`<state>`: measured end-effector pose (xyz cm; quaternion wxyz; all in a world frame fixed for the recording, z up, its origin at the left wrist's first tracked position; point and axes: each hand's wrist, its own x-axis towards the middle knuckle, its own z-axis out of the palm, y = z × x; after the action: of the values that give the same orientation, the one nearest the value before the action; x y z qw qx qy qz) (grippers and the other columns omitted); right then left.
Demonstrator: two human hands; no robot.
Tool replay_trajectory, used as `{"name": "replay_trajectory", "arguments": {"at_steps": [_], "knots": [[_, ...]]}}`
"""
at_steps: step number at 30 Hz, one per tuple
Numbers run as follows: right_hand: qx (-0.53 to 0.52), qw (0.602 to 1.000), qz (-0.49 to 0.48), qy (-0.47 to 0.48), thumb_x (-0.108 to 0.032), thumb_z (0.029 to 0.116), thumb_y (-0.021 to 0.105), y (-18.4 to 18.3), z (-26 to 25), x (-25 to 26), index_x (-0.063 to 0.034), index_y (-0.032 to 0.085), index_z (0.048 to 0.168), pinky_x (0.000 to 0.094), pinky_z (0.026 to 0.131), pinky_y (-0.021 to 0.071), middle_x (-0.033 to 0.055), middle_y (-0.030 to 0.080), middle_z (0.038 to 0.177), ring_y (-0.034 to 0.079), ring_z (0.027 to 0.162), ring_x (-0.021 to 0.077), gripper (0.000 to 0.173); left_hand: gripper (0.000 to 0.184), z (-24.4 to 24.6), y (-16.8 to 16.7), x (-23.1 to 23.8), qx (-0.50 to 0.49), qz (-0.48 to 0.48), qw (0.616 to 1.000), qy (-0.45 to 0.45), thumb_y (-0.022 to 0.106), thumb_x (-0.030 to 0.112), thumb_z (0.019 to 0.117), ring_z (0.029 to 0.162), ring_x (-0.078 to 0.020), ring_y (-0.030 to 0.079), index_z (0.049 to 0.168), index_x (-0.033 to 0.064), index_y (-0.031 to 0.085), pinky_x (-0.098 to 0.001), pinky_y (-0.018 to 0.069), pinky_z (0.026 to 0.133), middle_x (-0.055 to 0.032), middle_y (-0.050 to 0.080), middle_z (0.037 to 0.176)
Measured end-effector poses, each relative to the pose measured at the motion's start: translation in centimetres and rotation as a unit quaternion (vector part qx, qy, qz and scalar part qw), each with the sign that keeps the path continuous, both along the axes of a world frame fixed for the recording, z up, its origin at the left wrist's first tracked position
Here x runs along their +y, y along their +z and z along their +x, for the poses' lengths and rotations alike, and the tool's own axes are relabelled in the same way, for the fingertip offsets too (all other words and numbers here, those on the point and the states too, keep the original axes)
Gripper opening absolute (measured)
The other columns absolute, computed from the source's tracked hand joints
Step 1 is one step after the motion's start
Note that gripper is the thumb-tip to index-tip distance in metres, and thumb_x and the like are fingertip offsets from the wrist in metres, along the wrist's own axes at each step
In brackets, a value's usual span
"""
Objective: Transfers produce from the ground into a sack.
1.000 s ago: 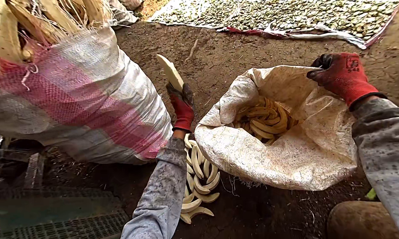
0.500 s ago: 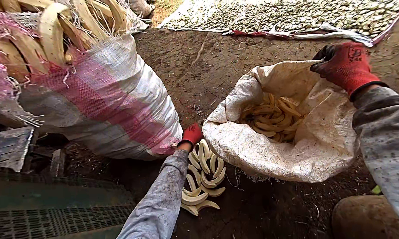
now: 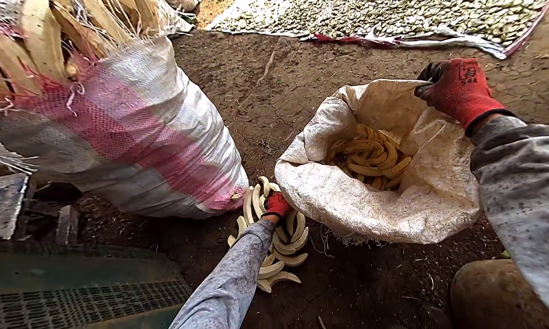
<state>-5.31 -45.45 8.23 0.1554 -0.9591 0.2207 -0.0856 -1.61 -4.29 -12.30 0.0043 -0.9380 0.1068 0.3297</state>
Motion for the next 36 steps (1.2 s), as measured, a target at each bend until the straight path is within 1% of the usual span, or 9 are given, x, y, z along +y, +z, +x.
{"name": "replay_trajectory", "arguments": {"at_steps": [11, 16, 19, 22, 24, 26, 29, 34, 36], "knots": [[0.099, 0.994, 0.042, 0.029, -0.045, 0.0788, 0.087, 1.2, -0.8, -0.6, -0.0193, 0.052, 0.146, 0.0743, 0.093, 0.0439, 0.0275, 0.064, 0.125, 0.061, 0.117, 0.0501, 0.080, 0.064, -0.9, -1.8, 3.3, 0.014, -0.209, 0.973, 0.101, 0.069, 0.026, 0.0935, 0.133, -0.0354, 0.054, 0.151, 0.0084, 0.046, -0.0554, 0.0403, 0.113, -0.0223, 0.056, 0.142], [0.103, 0.992, 0.062, 0.030, -0.037, 0.0788, 0.088, 1.2, -1.9, -1.8, -0.0176, 0.058, 0.141, 0.0727, 0.095, 0.0429, 0.0253, 0.066, 0.124, 0.060, 0.118, 0.0473, 0.072, 0.050, 0.6, 7.2, 3.2, -0.099, -0.349, 0.893, 0.266, 0.057, 0.022, 0.1047, 0.114, -0.0429, 0.061, 0.149, 0.0037, 0.043, -0.0597, 0.0474, 0.097, -0.0301, 0.059, 0.129], [0.089, 0.995, 0.034, 0.042, -0.026, 0.0832, 0.085, 1.0, -2.1, -1.8, -0.0120, 0.064, 0.133, 0.0738, 0.091, 0.0439, 0.0278, 0.067, 0.118, 0.062, 0.113, 0.0501, 0.055, 0.049, 2.1, 15.1, 1.3, -0.307, -0.467, 0.782, 0.275, 0.057, 0.008, 0.1021, 0.119, -0.0340, 0.062, 0.148, -0.0026, 0.043, -0.0478, 0.0471, 0.106, -0.0262, 0.059, 0.134], [0.070, 0.997, -0.008, 0.043, -0.021, 0.0880, 0.079, 1.3, -2.0, -1.3, -0.0077, 0.069, 0.122, 0.0757, 0.089, 0.0436, 0.0306, 0.067, 0.115, 0.062, 0.111, 0.0524, 0.038, 0.043, 5.1, 18.8, -1.3, -0.535, -0.656, 0.530, 0.052, 0.054, 0.001, 0.0946, 0.087, -0.0075, 0.060, 0.134, -0.0109, 0.041, -0.0238, 0.0543, 0.076, -0.0087, 0.057, 0.109], [0.058, 0.997, -0.024, 0.040, -0.018, 0.0898, 0.075, 1.5, -1.8, -0.6, -0.0055, 0.070, 0.117, 0.0762, 0.086, 0.0433, 0.0318, 0.066, 0.113, 0.061, 0.111, 0.0541, 0.030, 0.046, 4.5, 21.9, -4.6, -0.559, -0.714, 0.415, -0.075, 0.052, 0.002, 0.0961, 0.102, -0.0102, 0.057, 0.133, -0.0192, 0.035, -0.0261, 0.0517, 0.088, -0.0127, 0.055, 0.117], [0.048, 0.998, -0.034, 0.032, -0.016, 0.0908, 0.073, 1.6, -1.5, -0.3, -0.0042, 0.069, 0.116, 0.0766, 0.086, 0.0429, 0.0329, 0.066, 0.113, 0.060, 0.111, 0.0553, 0.028, 0.048, 2.0, 22.8, -8.1, -0.547, -0.690, 0.456, -0.127, 0.060, 0.008, 0.0945, 0.101, -0.0161, 0.062, 0.130, -0.0211, 0.046, -0.0298, 0.0527, 0.090, -0.0211, 0.062, 0.116], [0.026, 0.998, -0.039, 0.029, -0.014, 0.0905, 0.072, 1.6, -1.5, -0.7, -0.0035, 0.070, 0.114, 0.0776, 0.086, 0.0422, 0.0338, 0.066, 0.112, 0.061, 0.110, 0.0564, 0.026, 0.054, -0.4, 21.9, -9.7, -0.424, -0.596, 0.648, -0.212, 0.074, 0.029, 0.0907, 0.096, -0.0175, 0.067, 0.137, 0.0053, 0.062, -0.0320, 0.0571, 0.079, -0.0163, 0.066, 0.125], [0.004, 0.999, -0.044, 0.015, -0.013, 0.0920, 0.069, 1.6, -2.5, -1.6, -0.0050, 0.070, 0.116, 0.0770, 0.088, 0.0416, 0.0336, 0.066, 0.114, 0.060, 0.112, 0.0564, 0.025, 0.037, 2.5, 16.1, -4.4, -0.368, -0.738, 0.565, 0.020, 0.045, 0.011, 0.1069, 0.084, -0.0156, 0.068, 0.139, -0.0075, 0.044, -0.0346, 0.0614, 0.073, -0.0117, 0.063, 0.113], [-0.006, 0.999, -0.045, 0.004, -0.012, 0.0917, 0.068, 1.9, -2.5, -1.5, -0.0043, 0.070, 0.114, 0.0758, 0.088, 0.0420, 0.0331, 0.066, 0.114, 0.060, 0.113, 0.0553, 0.024, 0.039, 3.2, 10.4, -1.1, -0.378, -0.630, 0.658, 0.165, 0.045, 0.014, 0.1067, 0.087, -0.0185, 0.065, 0.142, -0.0035, 0.040, -0.0348, 0.0590, 0.078, -0.0136, 0.059, 0.115]]}}
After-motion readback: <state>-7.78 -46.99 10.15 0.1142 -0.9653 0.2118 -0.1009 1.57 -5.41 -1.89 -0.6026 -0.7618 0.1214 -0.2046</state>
